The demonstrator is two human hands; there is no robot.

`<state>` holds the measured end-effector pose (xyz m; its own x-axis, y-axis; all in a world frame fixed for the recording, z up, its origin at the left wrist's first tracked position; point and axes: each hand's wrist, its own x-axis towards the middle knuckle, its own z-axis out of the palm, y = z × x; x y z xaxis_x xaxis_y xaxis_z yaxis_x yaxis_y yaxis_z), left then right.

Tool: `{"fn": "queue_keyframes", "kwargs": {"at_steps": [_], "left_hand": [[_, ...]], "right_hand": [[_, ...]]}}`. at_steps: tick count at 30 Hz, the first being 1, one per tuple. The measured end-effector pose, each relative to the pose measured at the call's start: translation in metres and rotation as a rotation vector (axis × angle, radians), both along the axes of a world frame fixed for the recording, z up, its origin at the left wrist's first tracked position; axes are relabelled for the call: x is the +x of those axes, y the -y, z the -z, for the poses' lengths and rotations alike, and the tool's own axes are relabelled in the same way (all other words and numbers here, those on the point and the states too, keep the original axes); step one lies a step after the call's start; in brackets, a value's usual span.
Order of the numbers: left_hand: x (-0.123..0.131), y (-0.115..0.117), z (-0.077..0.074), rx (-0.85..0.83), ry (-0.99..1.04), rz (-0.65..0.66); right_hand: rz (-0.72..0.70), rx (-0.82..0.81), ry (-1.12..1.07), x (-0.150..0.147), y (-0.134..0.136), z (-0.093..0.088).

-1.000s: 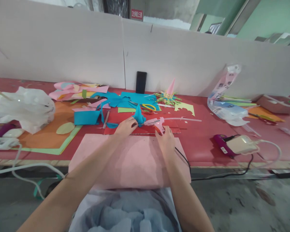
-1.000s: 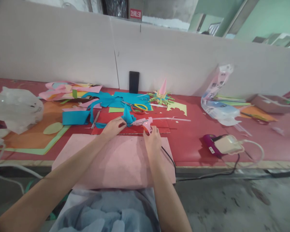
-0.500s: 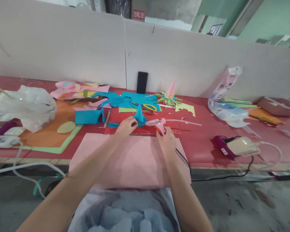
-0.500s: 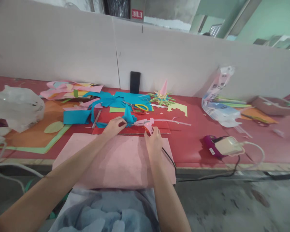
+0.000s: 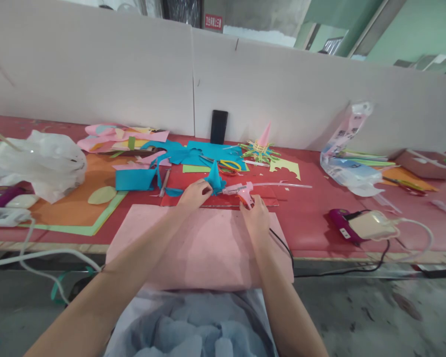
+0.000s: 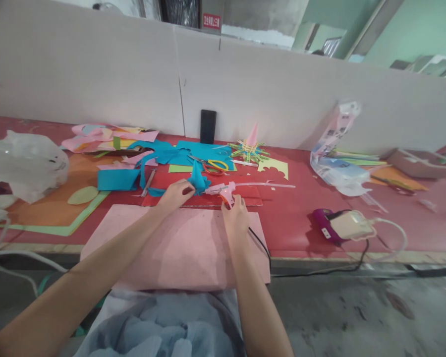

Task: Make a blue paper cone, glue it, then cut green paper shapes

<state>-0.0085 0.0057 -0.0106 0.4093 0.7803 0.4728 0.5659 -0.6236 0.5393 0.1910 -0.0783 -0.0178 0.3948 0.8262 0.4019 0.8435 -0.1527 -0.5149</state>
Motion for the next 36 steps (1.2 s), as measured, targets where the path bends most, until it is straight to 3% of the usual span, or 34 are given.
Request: {"fn": "queue_keyframes", "kwargs": {"at_steps": [24, 36], "left_hand": [[0.0, 0.003, -0.001, -0.001, -0.079, -0.013], [0.0, -0.001, 0.007, 0.047, -0.176, 0.013]], "right_hand": [[0.074, 0.015, 0.016, 0.005, -0.001, 0.004], [0.156, -0.072, -0.03, 0.001, -0.001, -0.007]]}}
